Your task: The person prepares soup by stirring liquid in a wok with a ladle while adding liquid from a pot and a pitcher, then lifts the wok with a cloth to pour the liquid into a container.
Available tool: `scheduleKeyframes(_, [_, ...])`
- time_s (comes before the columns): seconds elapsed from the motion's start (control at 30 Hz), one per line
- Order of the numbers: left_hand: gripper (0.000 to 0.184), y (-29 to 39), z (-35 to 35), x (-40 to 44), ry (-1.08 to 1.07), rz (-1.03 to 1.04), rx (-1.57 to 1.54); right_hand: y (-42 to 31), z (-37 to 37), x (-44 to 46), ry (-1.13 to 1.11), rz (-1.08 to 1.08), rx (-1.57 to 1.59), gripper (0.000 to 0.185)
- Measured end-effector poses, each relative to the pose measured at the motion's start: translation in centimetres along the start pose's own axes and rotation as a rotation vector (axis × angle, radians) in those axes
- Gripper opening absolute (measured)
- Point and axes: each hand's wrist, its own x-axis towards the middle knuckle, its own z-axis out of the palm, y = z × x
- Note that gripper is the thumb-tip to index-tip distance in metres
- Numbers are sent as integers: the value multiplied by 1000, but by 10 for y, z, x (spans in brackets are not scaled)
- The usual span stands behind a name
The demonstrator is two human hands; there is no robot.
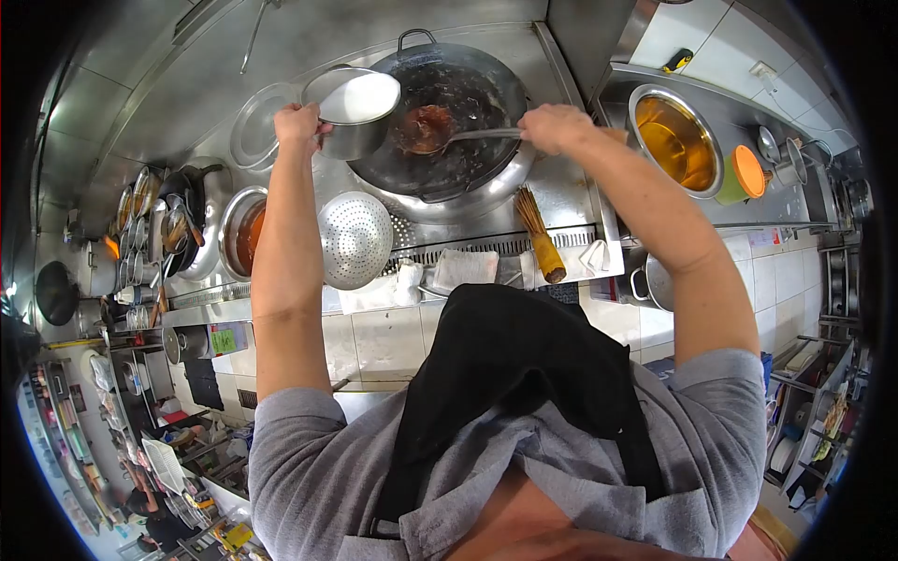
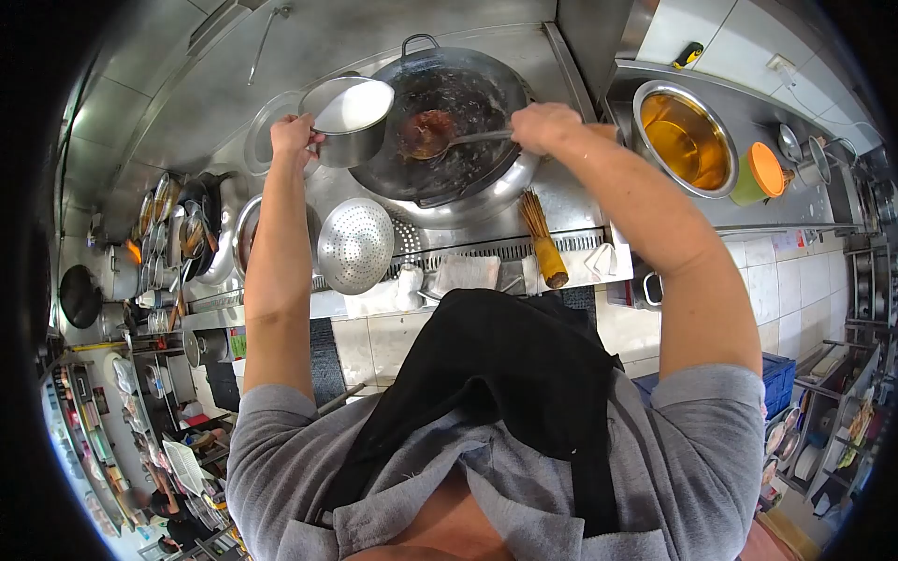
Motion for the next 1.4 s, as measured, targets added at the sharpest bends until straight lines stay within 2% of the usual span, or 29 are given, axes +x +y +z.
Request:
scheduleKeyframes(0.1, [11, 0, -1, 4, -19, 25, -5, 5, -22, -2, -13, 3, -64, 29])
scheduleKeyframes(0.17, [10, 2, 1, 3, -9, 9, 40, -10, -25, -3, -31, 101, -95, 31])
scheduleKeyframes(0.27, [10, 2, 4, 2, 8, 1, 17, -7, 14, 17, 5, 53, 5, 32])
scheduleKeyframes(0.43, [10, -1, -4, 8, -10, -7, 19, 17, -13, 10, -21, 50, 12, 30])
scheduleKeyframes(0.5, [10, 0, -1, 9, -6, -4, 13, 19, -27, 12, -11, 16, -108, 30])
scheduleKeyframes(0.53, [10, 0, 0, 10, -10, -8, 8, 7, -32, 8, -32, 88, -100, 30])
scheduleKeyframes(0.67, [10, 1, 5, 10, -14, -22, -10, -8, 11, 17, 21, 50, 8, 30])
scheduleKeyframes(0.83, [9, 0, 3, 14, -25, -11, 0, 8, -16, 6, -37, 48, -6, 33])
scheduleKeyframes(0.93, [9, 3, 6, 14, -22, -10, 2, 3, -30, 5, -30, 92, -63, 28])
scheduleKeyframes(1.07, [8, -4, 9, 23, -37, 6, -4, -9, 8, 15, 22, 77, 41, 28])
scheduleKeyframes(1.2, [8, -1, 6, 15, -19, 6, -21, 6, -3, 5, 34, -13, 36, 28])
scheduleKeyframes(1.33, [9, 1, 4, 13, -16, 8, 7, -1, -22, 6, -16, 65, -54, 29])
scheduleKeyframes(1.4, [10, 1, 6, 12, -25, 12, 19, -7, -6, 17, -28, 83, -94, 30])
